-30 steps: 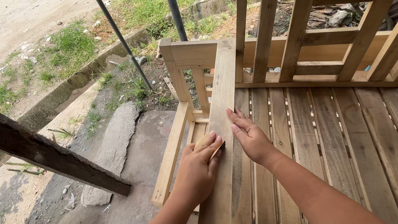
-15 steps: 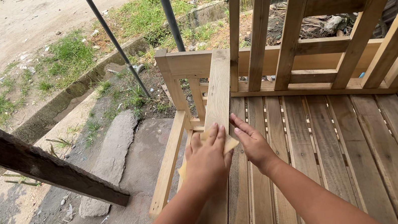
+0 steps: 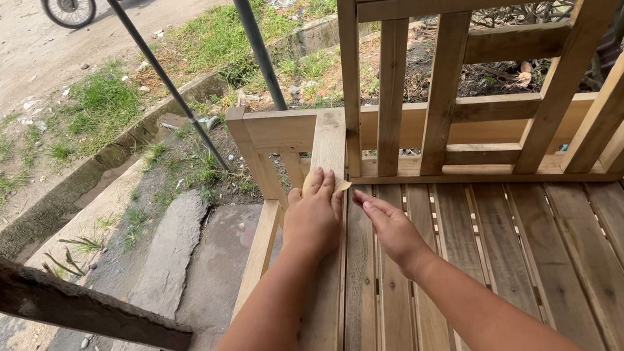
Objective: The person sands a wooden chair using sandpaper, smoothing the seat slats, armrests, and side rails. The person switches between two pieces of sandpaper and works on different parts of the chair in sequence.
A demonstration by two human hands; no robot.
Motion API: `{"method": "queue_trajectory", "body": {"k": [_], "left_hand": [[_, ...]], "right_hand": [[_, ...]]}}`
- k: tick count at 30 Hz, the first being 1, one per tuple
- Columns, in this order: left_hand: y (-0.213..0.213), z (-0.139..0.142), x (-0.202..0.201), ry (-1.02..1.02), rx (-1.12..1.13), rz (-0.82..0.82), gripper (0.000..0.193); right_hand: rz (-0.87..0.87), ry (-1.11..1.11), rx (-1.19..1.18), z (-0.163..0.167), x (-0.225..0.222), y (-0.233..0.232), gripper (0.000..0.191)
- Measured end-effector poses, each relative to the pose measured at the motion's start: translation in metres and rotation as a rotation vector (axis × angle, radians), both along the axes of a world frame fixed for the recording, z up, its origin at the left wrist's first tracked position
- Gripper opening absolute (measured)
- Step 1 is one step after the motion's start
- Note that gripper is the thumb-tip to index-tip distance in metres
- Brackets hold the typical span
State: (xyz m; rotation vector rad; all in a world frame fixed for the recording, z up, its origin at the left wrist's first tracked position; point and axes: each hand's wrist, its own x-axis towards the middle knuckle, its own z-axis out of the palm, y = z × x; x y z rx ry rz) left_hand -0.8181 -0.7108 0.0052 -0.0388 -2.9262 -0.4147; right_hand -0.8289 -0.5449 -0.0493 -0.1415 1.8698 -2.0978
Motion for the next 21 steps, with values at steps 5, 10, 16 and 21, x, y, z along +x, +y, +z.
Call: {"method": "queue_trajectory", "body": {"k": [5,10,16,21], "left_hand": [[0.01,0.012,-0.099,-0.083,0.036,0.11,0.052],[0.016,0.011,-0.144,-0.068,0.024,0.147,0.051],[0.013,-0.008,-0.109,0.149,0.019,-0.024,0.045],[0.001,-0.017,-0.016,0.164,0.119,-0.156,0.043]], "right_hand": [[0.008,0.085,0.086,-0.004,-0.046,0.004,0.053],[0.003,0.209,0.189,-0.007,-0.074,0.012,0.055],[0.051,0.374,0.246,-0.009,-0.077,0.015,0.055],[0.092,0.397,0.383,-0.006,-0.079,0.011,0.055]]}}
